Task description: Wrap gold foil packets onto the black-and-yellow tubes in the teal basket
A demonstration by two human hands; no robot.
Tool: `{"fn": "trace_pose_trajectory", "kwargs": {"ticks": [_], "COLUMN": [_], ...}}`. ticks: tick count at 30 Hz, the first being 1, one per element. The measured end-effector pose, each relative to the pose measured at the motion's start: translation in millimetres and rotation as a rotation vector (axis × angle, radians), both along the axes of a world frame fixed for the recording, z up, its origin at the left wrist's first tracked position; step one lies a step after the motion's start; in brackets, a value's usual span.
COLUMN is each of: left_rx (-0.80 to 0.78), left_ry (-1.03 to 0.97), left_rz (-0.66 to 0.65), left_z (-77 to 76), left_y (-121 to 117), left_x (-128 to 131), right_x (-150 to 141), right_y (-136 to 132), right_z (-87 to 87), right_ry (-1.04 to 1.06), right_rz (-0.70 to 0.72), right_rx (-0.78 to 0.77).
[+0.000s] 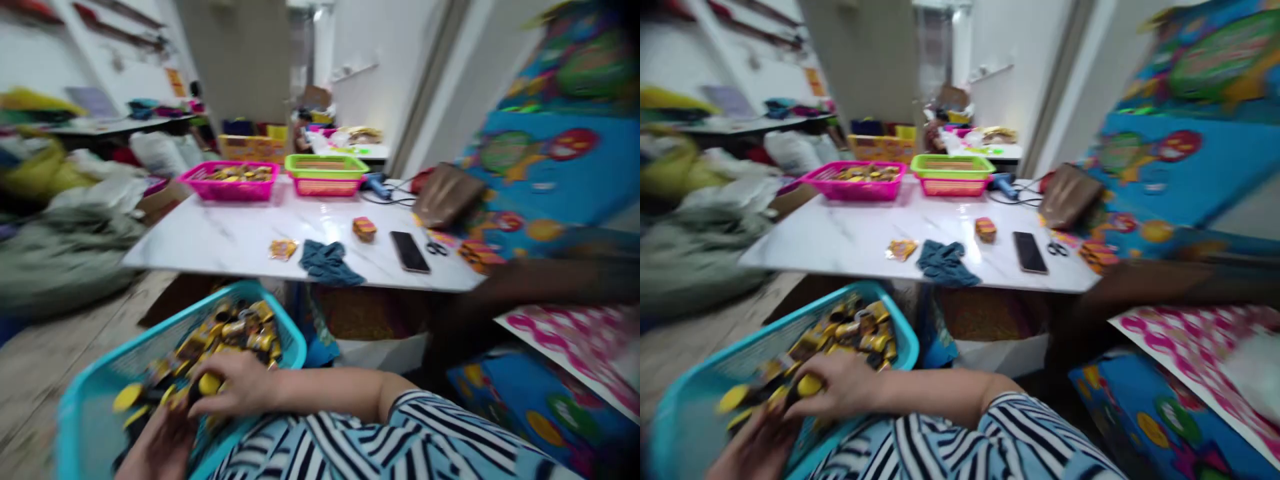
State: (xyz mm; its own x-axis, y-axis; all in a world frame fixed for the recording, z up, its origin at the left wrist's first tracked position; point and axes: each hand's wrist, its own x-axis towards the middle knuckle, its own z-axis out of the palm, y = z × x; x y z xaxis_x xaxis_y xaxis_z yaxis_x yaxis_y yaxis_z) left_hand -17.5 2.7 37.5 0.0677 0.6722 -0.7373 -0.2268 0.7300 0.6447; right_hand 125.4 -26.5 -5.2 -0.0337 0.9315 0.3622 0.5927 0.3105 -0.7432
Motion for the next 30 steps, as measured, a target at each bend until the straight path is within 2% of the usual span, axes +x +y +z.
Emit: {"fn": "trace_pose_trajectory", "kwargs": {"ticks": [2,5,8,11,13,17,21,25,30], "left_rx": [0.066,0.202,0.312,0.318,0.325,0.344,0.354,0.339,0.360], "left_ry": [-0.150,-0.263,-0.334,-0.404,-0.450,-0.470,-0.491,-0.520,-0.408], "left_rz": [0.124,0.145,0.165,0.043,-0.045,-0.019,-0.033,-0.054,-0.144], "left_z": [-5.4,-13.4,-20.6,-25.3,-28.5,-35.5,-37.1,-34.2,-37.5], "left_y": [-6,-11,-12,-15,-14,-8,-8,-12,-8], "left_x": [-7,-16,-25,-34,-40,-48,-47,-45,-48], "right_x": [-1,-4,-8,-13,-17,-23,-26,-25,-18], "right_y": [-8,-11,-9,-8,-6,-5,-7,-7,-5], "right_z": [5.1,7.9,8.9,12.6,16.0,22.4,25.9,25.7,18.8], "right_ry": [0.088,0.195,0.201,0.209,0.171,0.071,0.028,0.008,0.023], "right_rz": [0.004,-0.013,0.009,0.004,0.053,0.161,0.113,0.140,0.150], "right_rx": [0.045,0.115,0.101,0.063,0.057,0.047,0.060,0.127,0.173]}}
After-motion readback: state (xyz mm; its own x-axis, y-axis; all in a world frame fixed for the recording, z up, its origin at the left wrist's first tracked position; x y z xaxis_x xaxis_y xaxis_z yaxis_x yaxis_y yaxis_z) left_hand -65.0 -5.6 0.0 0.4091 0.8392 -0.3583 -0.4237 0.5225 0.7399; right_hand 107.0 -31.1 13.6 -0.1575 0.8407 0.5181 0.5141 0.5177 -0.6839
